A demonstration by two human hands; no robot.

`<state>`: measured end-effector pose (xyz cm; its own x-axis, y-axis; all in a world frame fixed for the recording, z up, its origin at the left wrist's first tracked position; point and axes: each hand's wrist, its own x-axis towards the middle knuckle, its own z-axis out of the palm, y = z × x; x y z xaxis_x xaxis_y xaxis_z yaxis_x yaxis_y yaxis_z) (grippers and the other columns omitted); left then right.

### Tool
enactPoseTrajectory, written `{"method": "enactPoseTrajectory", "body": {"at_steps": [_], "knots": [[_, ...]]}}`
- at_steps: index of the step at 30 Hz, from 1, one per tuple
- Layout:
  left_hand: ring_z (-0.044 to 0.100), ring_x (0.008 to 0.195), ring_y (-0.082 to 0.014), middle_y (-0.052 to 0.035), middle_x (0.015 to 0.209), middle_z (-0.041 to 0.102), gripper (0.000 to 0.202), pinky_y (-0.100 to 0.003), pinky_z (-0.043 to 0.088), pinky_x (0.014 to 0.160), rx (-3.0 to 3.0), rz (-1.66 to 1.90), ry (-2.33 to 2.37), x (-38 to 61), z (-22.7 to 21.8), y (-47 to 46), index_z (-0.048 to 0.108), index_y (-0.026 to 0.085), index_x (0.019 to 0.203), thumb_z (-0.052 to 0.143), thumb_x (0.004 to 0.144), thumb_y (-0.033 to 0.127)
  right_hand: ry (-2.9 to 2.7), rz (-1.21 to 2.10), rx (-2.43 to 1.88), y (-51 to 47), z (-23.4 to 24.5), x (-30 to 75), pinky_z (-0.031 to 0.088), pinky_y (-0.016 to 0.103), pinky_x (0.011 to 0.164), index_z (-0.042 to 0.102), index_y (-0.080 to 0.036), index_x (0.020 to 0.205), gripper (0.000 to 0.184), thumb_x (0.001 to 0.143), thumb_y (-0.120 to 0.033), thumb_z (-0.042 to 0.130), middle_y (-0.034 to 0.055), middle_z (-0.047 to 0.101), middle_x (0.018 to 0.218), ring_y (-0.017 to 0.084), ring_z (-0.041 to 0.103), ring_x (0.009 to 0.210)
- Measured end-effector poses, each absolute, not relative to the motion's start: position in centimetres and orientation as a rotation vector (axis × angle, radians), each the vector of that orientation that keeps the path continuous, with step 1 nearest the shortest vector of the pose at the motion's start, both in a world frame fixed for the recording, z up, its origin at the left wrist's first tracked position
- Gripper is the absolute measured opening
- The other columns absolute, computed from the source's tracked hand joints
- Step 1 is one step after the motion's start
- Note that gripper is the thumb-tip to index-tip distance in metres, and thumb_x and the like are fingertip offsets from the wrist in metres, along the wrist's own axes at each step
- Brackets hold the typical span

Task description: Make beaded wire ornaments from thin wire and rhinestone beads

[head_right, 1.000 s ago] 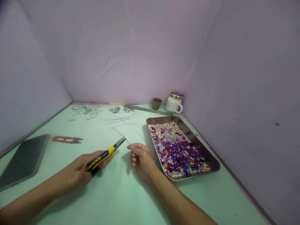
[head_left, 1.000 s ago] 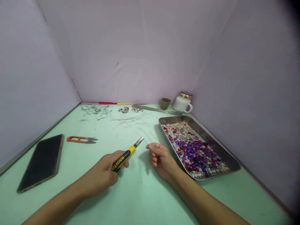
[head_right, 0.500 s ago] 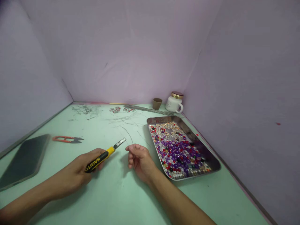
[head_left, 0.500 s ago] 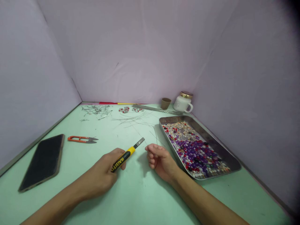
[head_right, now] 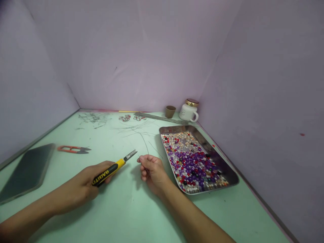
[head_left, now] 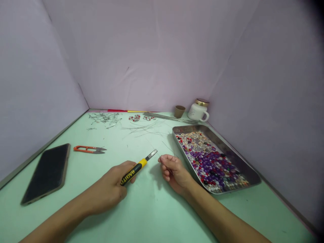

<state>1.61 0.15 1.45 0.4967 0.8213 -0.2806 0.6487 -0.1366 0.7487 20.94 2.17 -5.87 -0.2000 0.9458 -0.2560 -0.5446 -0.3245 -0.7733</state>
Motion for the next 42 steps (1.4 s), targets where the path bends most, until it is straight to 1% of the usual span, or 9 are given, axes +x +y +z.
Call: {"method": "enactPoseTrajectory", "body": {"at_steps": [4,9,15,20,27,34,37,42], "knots": [[0.04,0.066,-0.0135,0.0033,0.07,0.041,0.025,-0.024,0.031,0.059,1.879,0.3,1.23,1.6,1.1,0.3,0.037,0.019,0.068,0.033,0.048,0.004,-0.677,1.729,-0.907,2.1,-5.9,20.9,0.023,0.012,0.029,0.06,-0.012,0.07,0.021,0.061,-0.029,0.069,-0.0072,0.043,0.041,0.002,0.031,0.033],[0.036,0.063,-0.0126,0.0038,0.066,0.038,0.019,-0.023,0.028,0.055,1.815,0.327,1.219,1.5,0.9,0.4,0.036,0.019,0.065,0.035,0.05,0.006,-0.693,1.689,-0.938,2.0,-5.7,20.8,0.022,0.013,0.029,0.059,-0.013,0.066,0.023,0.058,-0.03,0.071,-0.0071,0.044,0.041,0.002,0.031,0.033],[0.031,0.059,-0.0112,0.0045,0.063,0.034,0.022,-0.023,0.025,0.051,1.704,0.325,1.176,1.3,1.4,0.5,0.034,0.019,0.065,0.035,0.048,0.006,-0.694,1.644,-0.967,2.0,-5.6,20.6,0.023,0.013,0.029,0.058,-0.013,0.066,0.025,0.057,-0.031,0.071,-0.0072,0.044,0.041,0.002,0.031,0.033],[0.032,0.059,-0.0117,0.0042,0.062,0.035,0.018,-0.024,0.026,0.052,1.743,0.361,1.244,1.1,1.2,0.6,0.034,0.019,0.065,0.036,0.052,0.006,-0.724,1.642,-0.969,2.0,-5.8,20.6,0.024,0.013,0.028,0.057,-0.012,0.065,0.025,0.058,-0.032,0.071,-0.0075,0.043,0.041,0.002,0.031,0.033],[0.031,0.057,-0.0104,0.0045,0.062,0.035,0.022,-0.023,0.023,0.048,1.673,0.373,1.209,0.7,1.3,1.0,0.036,0.019,0.066,0.035,0.048,0.006,-0.72,1.64,-0.963,1.9,-5.7,20.5,0.023,0.012,0.028,0.056,-0.013,0.064,0.024,0.058,-0.03,0.071,-0.0078,0.042,0.041,0.002,0.03,0.033],[0.034,0.058,-0.0113,0.0044,0.062,0.039,0.019,-0.023,0.025,0.049,1.705,0.389,1.307,0.1,0.6,1.1,0.04,0.019,0.069,0.038,0.053,0.008,-0.734,1.647,-0.975,1.9,-6.0,20.6,0.024,0.012,0.028,0.055,-0.013,0.065,0.023,0.059,-0.03,0.07,-0.0077,0.042,0.041,0.002,0.03,0.032],[0.032,0.057,-0.0108,0.0045,0.062,0.037,0.02,-0.023,0.024,0.048,1.695,0.407,1.291,0.1,0.7,1.2,0.039,0.019,0.068,0.037,0.051,0.008,-0.735,1.644,-0.972,2.0,-6.0,20.6,0.024,0.012,0.028,0.056,-0.013,0.065,0.024,0.059,-0.031,0.07,-0.0075,0.042,0.041,0.002,0.031,0.032],[0.025,0.054,-0.0094,0.0052,0.059,0.029,0.023,-0.022,0.021,0.045,1.601,0.436,1.241,0.0,1.0,1.4,0.035,0.019,0.065,0.035,0.046,0.007,-0.724,1.639,-0.971,2.0,-5.8,20.6,0.024,0.012,0.027,0.055,-0.013,0.063,0.025,0.057,-0.031,0.071,-0.0077,0.041,0.039,0.002,0.03,0.032]]}}
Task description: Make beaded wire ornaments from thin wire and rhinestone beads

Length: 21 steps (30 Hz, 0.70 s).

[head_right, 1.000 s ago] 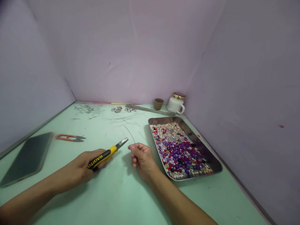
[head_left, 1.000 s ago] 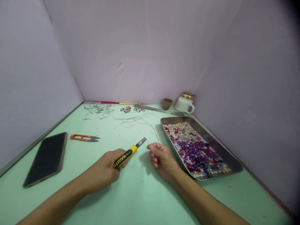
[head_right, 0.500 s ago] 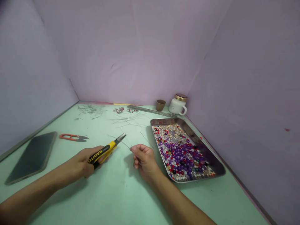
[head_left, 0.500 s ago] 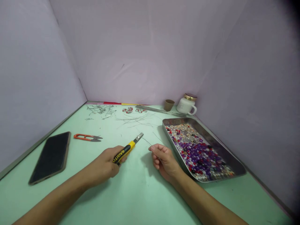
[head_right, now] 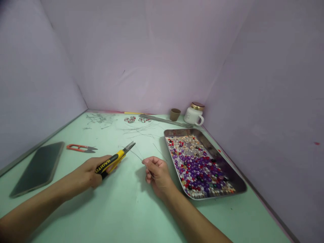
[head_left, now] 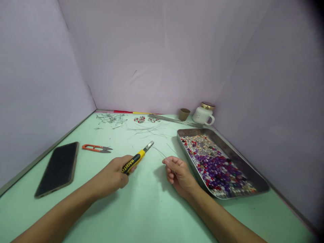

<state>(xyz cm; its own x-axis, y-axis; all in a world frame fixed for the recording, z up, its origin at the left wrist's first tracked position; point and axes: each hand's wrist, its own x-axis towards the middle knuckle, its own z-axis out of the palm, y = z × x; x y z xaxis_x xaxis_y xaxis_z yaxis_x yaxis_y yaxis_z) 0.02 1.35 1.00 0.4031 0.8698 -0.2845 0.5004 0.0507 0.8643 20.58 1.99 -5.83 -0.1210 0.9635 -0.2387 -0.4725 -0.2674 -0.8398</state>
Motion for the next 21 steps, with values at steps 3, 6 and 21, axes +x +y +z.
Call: {"method": "enactPoseTrajectory", "body": {"at_steps": [3,6,21], "knots": [[0.026,0.053,-0.0097,0.0054,0.058,0.03,0.024,-0.022,0.021,0.045,1.567,0.454,1.269,-0.3,0.7,1.5,0.036,0.02,0.067,0.035,0.046,0.008,-0.725,1.641,-0.985,1.9,-5.8,20.6,0.024,0.013,0.027,0.056,-0.013,0.064,0.025,0.057,-0.032,0.071,-0.0076,0.042,0.04,0.002,0.029,0.031],[0.028,0.053,-0.0097,0.0054,0.058,0.032,0.022,-0.022,0.022,0.045,1.581,0.493,1.298,-0.7,0.4,1.7,0.036,0.02,0.066,0.035,0.046,0.008,-0.73,1.641,-0.984,1.9,-5.9,20.6,0.024,0.013,0.027,0.056,-0.013,0.064,0.025,0.057,-0.032,0.071,-0.0077,0.041,0.039,0.002,0.03,0.031],[0.032,0.053,-0.0101,0.0053,0.058,0.034,0.018,-0.022,0.023,0.044,1.695,0.486,1.37,-1.1,-0.4,2.2,0.039,0.019,0.067,0.037,0.052,0.008,-0.78,1.655,-0.969,1.9,-6.0,20.6,0.024,0.013,0.027,0.056,-0.013,0.064,0.025,0.057,-0.032,0.072,-0.0074,0.043,0.039,0.002,0.03,0.031]]}}
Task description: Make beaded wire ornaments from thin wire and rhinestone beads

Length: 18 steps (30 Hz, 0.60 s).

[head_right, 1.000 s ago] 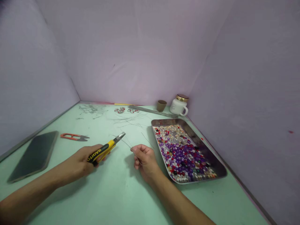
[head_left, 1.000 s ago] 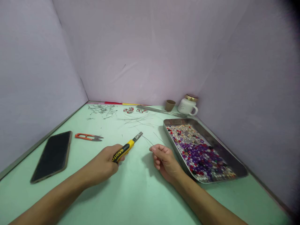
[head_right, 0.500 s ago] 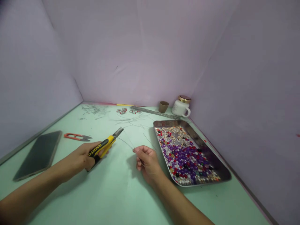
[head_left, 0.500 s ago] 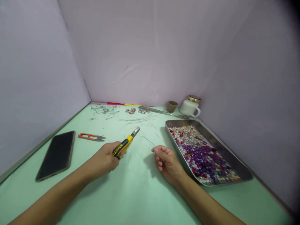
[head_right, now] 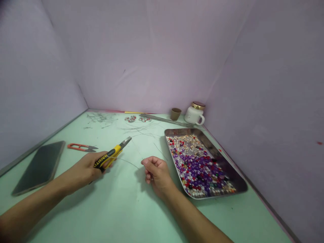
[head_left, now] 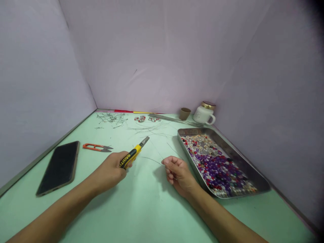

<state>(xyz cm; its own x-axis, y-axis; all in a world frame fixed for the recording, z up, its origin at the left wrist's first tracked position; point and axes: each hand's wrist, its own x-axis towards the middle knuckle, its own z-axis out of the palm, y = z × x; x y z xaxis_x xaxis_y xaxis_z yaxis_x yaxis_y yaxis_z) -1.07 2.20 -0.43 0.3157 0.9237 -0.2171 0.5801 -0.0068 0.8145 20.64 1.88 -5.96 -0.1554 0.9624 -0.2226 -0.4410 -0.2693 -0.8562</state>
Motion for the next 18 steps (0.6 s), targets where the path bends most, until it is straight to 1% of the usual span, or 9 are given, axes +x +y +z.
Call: {"method": "enactPoseTrajectory", "body": {"at_steps": [3,7,14,18], "knots": [[0.03,0.054,-0.0099,0.0052,0.059,0.033,0.021,-0.022,0.023,0.046,1.681,0.448,1.318,-0.9,0.2,1.8,0.038,0.019,0.067,0.035,0.05,0.007,-0.758,1.636,-0.968,1.9,-6.0,20.6,0.025,0.013,0.027,0.056,-0.013,0.064,0.025,0.057,-0.031,0.072,-0.0075,0.043,0.04,0.002,0.032,0.032],[0.027,0.054,-0.0096,0.0055,0.059,0.03,0.023,-0.022,0.022,0.046,1.637,0.325,1.226,0.0,0.9,0.8,0.034,0.02,0.065,0.033,0.047,0.006,-0.737,1.626,-0.959,1.9,-5.9,20.4,0.026,0.013,0.028,0.056,-0.013,0.063,0.024,0.057,-0.031,0.072,-0.0071,0.044,0.042,0.002,0.033,0.033],[0.034,0.06,-0.0112,0.0049,0.063,0.036,0.025,-0.023,0.026,0.052,1.767,0.284,1.222,1.1,0.2,0.0,0.036,0.019,0.067,0.033,0.046,0.006,-0.743,1.64,-0.942,2.0,-6.0,20.5,0.026,0.013,0.027,0.057,-0.013,0.063,0.022,0.059,-0.03,0.07,-0.0074,0.044,0.039,0.002,0.032,0.03],[0.036,0.062,-0.0125,0.0043,0.064,0.038,0.021,-0.023,0.027,0.053,1.823,0.293,1.254,1.0,-0.1,0.0,0.037,0.019,0.067,0.033,0.051,0.006,-0.741,1.645,-0.937,2.1,-6.0,20.5,0.026,0.013,0.027,0.057,-0.013,0.063,0.021,0.059,-0.03,0.07,-0.0075,0.044,0.039,0.002,0.032,0.029]]}}
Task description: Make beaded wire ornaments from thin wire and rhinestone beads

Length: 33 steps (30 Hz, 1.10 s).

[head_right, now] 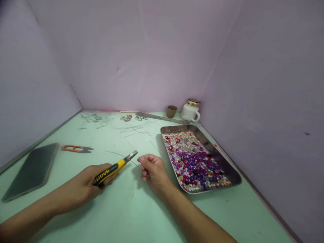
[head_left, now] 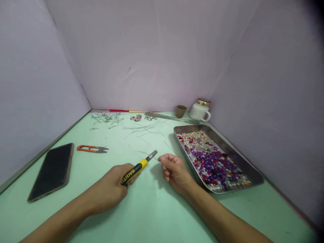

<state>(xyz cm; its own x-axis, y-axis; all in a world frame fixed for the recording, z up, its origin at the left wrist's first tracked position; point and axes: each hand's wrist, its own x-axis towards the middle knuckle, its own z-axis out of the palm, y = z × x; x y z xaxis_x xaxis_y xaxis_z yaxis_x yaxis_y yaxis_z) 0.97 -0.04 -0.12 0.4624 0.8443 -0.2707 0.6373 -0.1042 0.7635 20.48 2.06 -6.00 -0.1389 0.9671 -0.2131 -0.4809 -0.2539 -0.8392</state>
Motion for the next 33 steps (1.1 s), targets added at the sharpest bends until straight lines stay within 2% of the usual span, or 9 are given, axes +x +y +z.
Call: {"method": "enactPoseTrajectory", "body": {"at_steps": [9,16,22,33], "knots": [[0.039,0.065,-0.0141,0.0035,0.068,0.042,0.02,-0.024,0.031,0.058,1.912,0.368,1.291,0.9,0.4,0.4,0.036,0.02,0.066,0.034,0.054,0.005,-0.826,1.701,-0.936,1.7,-5.6,20.7,0.037,0.016,0.03,0.06,-0.012,0.065,0.025,0.063,-0.036,0.065,-0.0034,0.05,0.044,0.005,0.042,0.031],[0.039,0.064,-0.014,0.0033,0.067,0.04,0.021,-0.024,0.03,0.056,1.844,0.342,1.317,1.0,1.0,0.5,0.036,0.019,0.065,0.033,0.049,0.006,-0.799,1.68,-0.992,1.8,-5.8,20.4,0.03,0.015,0.025,0.06,-0.012,0.063,0.021,0.061,-0.032,0.066,-0.0061,0.045,0.036,0.004,0.034,0.027],[0.044,0.072,-0.0162,0.0024,0.075,0.049,0.028,-0.024,0.033,0.063,1.805,0.351,1.191,1.6,0.7,-0.1,0.041,0.018,0.069,0.032,0.045,0.006,-0.787,1.68,-1.009,1.8,-5.8,20.5,0.027,0.015,0.023,0.061,-0.012,0.063,0.022,0.061,-0.034,0.065,-0.007,0.042,0.034,0.004,0.031,0.025],[0.03,0.057,-0.0109,0.0047,0.06,0.033,0.016,-0.023,0.024,0.051,1.715,0.327,1.244,1.4,0.8,0.3,0.035,0.019,0.061,0.036,0.05,0.008,-0.881,1.633,-0.991,1.8,-6.0,20.4,0.026,0.015,0.025,0.062,-0.012,0.065,0.024,0.062,-0.035,0.065,-0.0078,0.04,0.035,0.003,0.031,0.027]]}}
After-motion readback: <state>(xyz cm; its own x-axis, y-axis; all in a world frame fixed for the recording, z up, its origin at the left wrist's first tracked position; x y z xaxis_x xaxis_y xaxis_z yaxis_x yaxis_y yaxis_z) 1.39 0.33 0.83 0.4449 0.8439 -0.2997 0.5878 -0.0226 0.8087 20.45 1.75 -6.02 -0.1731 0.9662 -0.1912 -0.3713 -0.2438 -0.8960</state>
